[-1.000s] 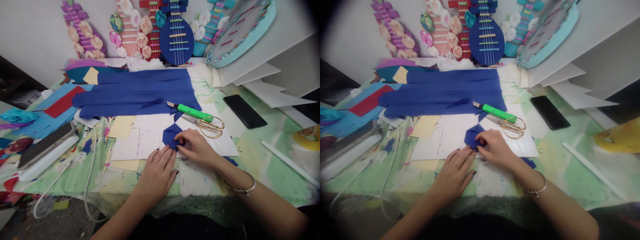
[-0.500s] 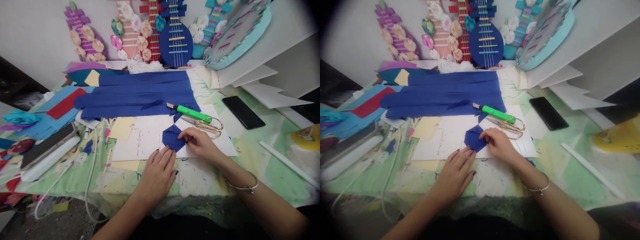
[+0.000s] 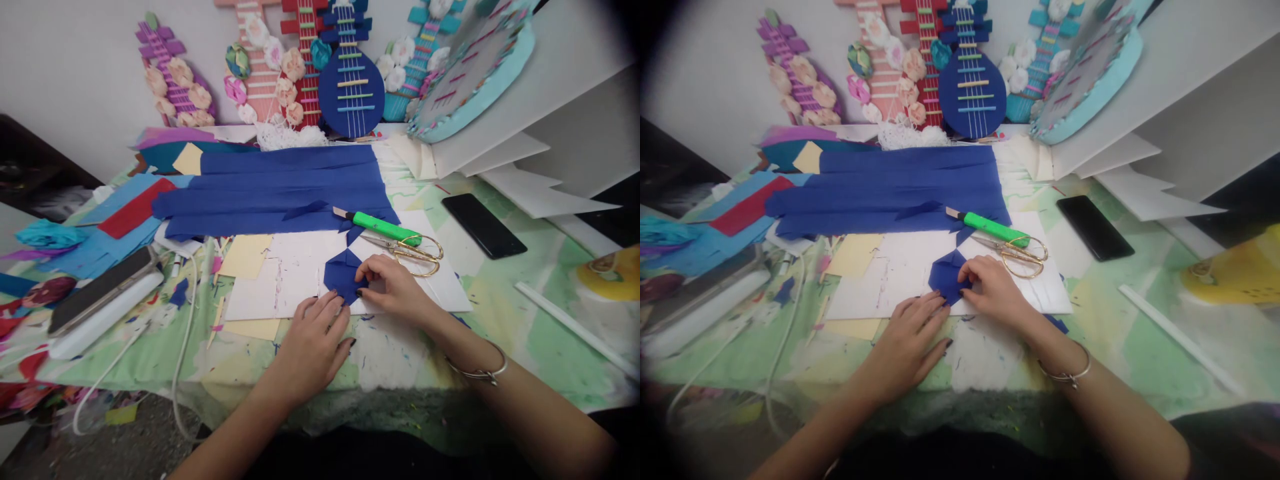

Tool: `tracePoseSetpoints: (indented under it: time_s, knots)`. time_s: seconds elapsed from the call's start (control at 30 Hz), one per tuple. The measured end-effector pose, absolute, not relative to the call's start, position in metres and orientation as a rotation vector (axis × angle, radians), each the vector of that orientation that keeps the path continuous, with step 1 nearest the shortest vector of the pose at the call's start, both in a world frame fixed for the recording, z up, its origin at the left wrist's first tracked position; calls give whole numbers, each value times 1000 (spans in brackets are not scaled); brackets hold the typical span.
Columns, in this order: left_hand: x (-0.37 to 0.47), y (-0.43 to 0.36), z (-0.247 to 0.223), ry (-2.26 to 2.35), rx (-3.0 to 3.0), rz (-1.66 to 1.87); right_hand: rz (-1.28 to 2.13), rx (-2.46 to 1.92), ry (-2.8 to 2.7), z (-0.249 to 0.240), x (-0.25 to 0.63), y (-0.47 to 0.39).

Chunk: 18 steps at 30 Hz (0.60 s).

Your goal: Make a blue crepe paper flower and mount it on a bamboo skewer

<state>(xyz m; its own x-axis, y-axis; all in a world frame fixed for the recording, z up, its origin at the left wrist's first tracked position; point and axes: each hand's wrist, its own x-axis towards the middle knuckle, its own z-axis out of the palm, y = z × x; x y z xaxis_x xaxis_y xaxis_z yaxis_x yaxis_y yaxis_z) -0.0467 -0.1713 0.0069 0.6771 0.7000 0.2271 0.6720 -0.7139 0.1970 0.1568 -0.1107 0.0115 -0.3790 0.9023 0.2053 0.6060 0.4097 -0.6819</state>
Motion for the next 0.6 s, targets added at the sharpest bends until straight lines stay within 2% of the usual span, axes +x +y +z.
tracePoseSetpoints:
  time_s: [0.37, 0.6]
  knots:
    - [-55, -173, 6, 1074, 2801, 479, 662, -1232, -2109, 12, 158, -112]
    - [-53, -174, 6, 1090, 2811, 516, 257, -1023, -2296, 13, 151, -144]
